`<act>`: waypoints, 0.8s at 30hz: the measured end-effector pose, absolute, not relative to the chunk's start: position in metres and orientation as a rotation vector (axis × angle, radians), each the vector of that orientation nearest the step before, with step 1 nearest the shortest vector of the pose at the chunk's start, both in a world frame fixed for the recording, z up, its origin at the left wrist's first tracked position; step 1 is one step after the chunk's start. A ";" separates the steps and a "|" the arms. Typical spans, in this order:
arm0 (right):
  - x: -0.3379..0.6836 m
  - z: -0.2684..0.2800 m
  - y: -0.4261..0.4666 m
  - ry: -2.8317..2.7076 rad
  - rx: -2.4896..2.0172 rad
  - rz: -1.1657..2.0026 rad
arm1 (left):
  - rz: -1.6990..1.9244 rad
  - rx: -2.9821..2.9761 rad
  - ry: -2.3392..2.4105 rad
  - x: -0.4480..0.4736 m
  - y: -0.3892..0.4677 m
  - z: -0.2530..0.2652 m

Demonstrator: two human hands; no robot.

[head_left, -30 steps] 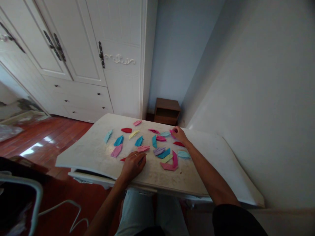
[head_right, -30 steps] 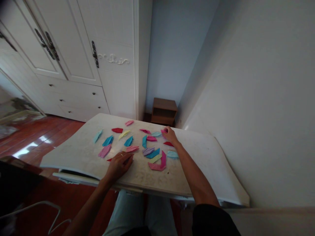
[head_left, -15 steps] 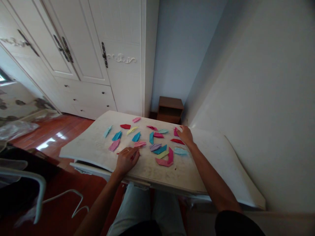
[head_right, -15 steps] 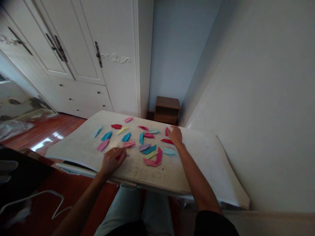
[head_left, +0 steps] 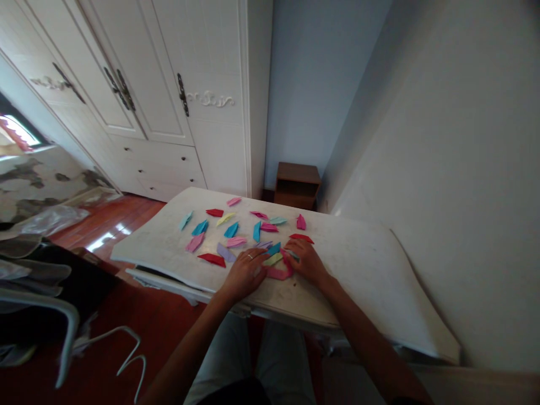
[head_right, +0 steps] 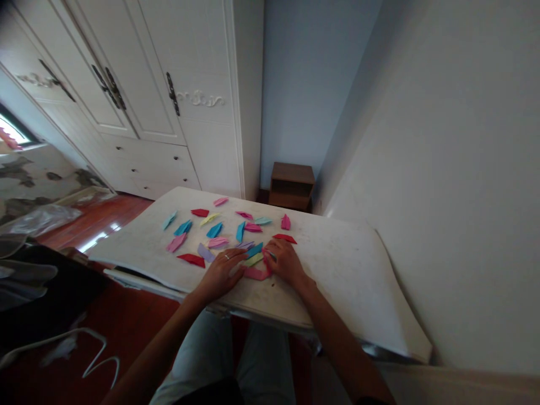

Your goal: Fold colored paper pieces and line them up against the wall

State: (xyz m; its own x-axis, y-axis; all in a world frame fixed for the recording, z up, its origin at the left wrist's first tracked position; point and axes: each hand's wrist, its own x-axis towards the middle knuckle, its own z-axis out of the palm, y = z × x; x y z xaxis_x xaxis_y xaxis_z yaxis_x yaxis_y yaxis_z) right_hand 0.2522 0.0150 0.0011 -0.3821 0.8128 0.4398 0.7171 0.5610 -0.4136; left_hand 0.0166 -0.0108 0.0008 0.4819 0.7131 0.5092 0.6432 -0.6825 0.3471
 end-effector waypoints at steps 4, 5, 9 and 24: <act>0.243 -0.003 0.011 -2.377 -1.051 0.206 | 0.825 2.637 1.303 0.030 -0.003 -0.001; 0.242 -0.004 0.009 -2.410 -1.025 0.209 | 0.815 2.637 1.340 0.030 -0.004 -0.002; 0.243 -0.009 0.003 -2.451 -0.997 0.153 | 0.818 2.624 1.521 0.019 -0.011 -0.004; 0.207 0.009 0.026 -2.541 -1.143 0.093 | 1.242 2.496 1.730 0.008 -0.026 -0.013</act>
State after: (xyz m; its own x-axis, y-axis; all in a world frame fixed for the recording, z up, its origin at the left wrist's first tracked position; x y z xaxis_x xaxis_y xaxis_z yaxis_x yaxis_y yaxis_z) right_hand 0.2072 0.0258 0.0087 -0.6126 0.7356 0.2890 0.7125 0.6723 -0.2010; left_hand 0.0077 -0.0256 -0.0125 0.1613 0.7458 0.6464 0.8509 -0.4369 0.2917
